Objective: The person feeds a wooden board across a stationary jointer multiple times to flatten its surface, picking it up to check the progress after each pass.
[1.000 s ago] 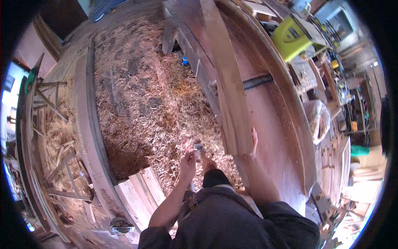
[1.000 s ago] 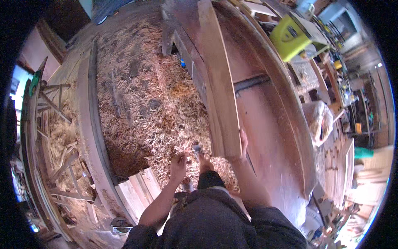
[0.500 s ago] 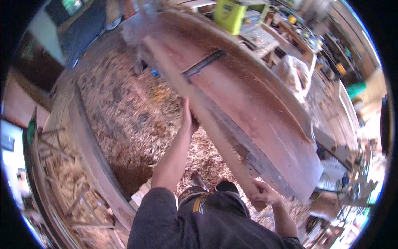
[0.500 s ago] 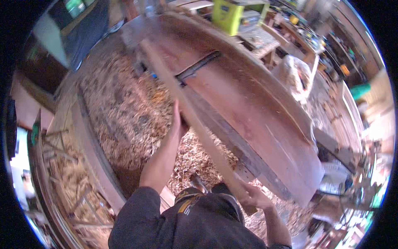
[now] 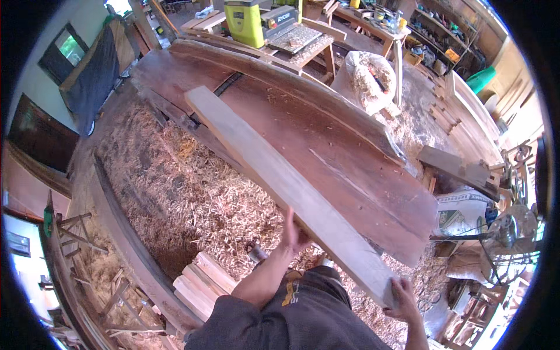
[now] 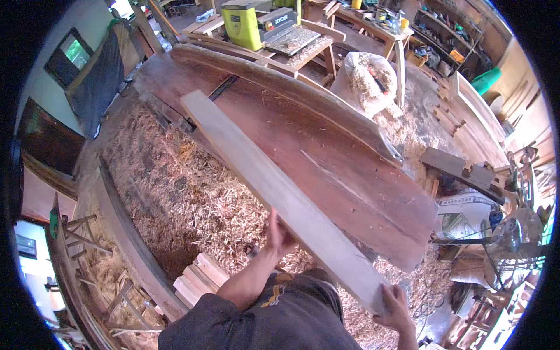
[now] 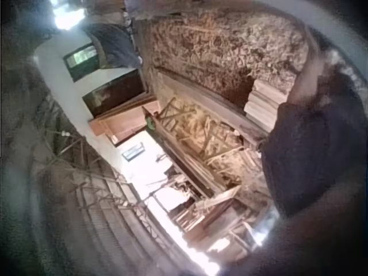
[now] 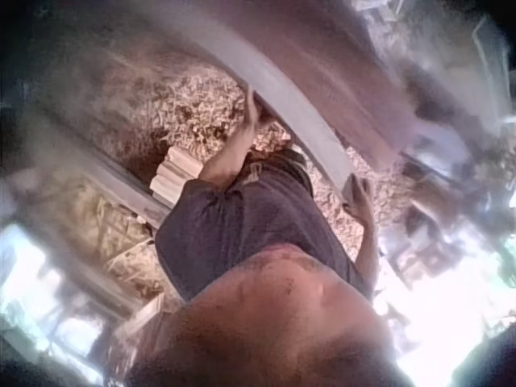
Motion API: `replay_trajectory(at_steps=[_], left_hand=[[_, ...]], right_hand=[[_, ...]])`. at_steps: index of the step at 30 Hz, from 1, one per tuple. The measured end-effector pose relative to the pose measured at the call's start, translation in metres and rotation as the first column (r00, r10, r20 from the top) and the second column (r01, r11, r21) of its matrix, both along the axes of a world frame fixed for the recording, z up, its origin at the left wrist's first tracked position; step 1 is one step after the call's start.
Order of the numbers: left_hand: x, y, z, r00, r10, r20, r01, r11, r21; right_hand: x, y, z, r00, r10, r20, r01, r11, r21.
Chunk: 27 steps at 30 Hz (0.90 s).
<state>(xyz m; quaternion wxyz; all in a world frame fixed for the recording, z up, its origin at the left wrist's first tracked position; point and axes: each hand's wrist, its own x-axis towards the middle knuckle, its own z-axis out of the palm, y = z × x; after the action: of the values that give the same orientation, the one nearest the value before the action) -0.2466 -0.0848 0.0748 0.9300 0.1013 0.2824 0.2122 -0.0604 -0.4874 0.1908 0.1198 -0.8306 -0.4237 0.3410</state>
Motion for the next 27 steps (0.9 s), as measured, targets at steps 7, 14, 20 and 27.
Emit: replay_trajectory(at_steps=[7,14,20,27], left_hand=[[0.039,-0.093,-0.035,0.429,-0.804,-0.412,0.903,0.371,0.216],[0.085,0.074,-0.033,0.775,0.072,-0.627,0.568,0.356,0.743],[0.15,0.331,-0.093,0.665,0.614,-0.425,0.39,0.199,0.899],[0.186,0.519,-0.126,0.146,0.838,-0.525,0.772,0.236,0.59]], right_hand=[[0.135,-0.138,-0.08,0.91,0.123,0.397,-0.059,0.984,-0.17],[0.146,-0.054,-0.136,0.934,0.024,0.356,-0.014,0.999,-0.032],[0.08,0.138,-0.148,0.908,-0.062,0.415,0.015,0.993,0.115],[0.091,0.136,-0.19,0.862,-0.108,0.495,0.042,0.989,0.143]])
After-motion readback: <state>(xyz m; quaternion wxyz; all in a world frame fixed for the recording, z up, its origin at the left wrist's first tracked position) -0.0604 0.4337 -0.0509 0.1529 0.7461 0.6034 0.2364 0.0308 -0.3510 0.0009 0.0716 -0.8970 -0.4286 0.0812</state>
